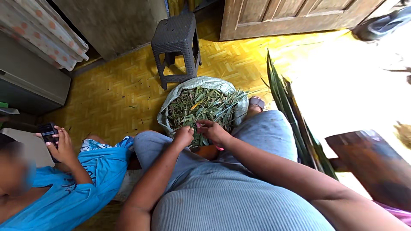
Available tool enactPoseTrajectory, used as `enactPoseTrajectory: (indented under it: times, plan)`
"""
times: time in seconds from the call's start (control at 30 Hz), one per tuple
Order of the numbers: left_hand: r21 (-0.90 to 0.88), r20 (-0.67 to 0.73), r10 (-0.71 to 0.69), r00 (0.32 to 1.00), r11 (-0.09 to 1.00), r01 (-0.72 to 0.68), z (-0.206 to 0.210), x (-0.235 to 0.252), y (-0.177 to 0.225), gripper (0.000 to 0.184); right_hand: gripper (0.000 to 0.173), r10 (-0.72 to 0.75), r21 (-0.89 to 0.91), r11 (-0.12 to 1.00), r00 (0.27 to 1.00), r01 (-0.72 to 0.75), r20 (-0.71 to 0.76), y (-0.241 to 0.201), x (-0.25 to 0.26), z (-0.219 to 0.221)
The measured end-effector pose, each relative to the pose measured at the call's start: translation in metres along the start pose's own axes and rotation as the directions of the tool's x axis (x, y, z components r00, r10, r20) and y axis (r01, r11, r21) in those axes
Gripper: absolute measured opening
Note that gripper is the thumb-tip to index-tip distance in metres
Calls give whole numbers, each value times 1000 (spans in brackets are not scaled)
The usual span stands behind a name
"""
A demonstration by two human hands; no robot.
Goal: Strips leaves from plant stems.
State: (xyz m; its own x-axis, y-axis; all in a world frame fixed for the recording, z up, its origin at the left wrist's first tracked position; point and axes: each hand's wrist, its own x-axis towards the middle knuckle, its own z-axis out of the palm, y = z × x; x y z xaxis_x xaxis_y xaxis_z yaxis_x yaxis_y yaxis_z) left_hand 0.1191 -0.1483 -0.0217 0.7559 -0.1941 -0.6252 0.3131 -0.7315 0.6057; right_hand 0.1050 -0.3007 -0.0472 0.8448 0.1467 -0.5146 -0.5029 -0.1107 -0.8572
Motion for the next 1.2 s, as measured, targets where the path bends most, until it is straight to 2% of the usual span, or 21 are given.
enactPoseTrajectory:
  times: [0.1, 0.27, 0.43, 0.67, 1.2]
  plan:
    - [-156, 50, -27, 998, 987, 34, -1, -8, 4, 36, 32, -3, 70, 998, 1000, 3, -8, 2, 1, 1]
    - [-277, 85, 11, 996, 961, 14, 3, -14, -7, 33, 32, 19, 172, 985, 998, -9, -59, 3, 1, -2]
    - [-310, 109, 31, 994, 951, 5, 3, -24, -18, 36, 32, 36, 227, 974, 996, -16, -85, 5, 4, -4]
    - [-236, 125, 28, 992, 972, 3, -2, -41, -28, 38, 33, 44, 259, 966, 991, -10, -125, 4, 15, -14]
    - [-361, 178, 79, 981, 932, -10, -14, -68, -53, 33, 31, 23, 300, 952, 966, 58, -259, -14, 35, -55]
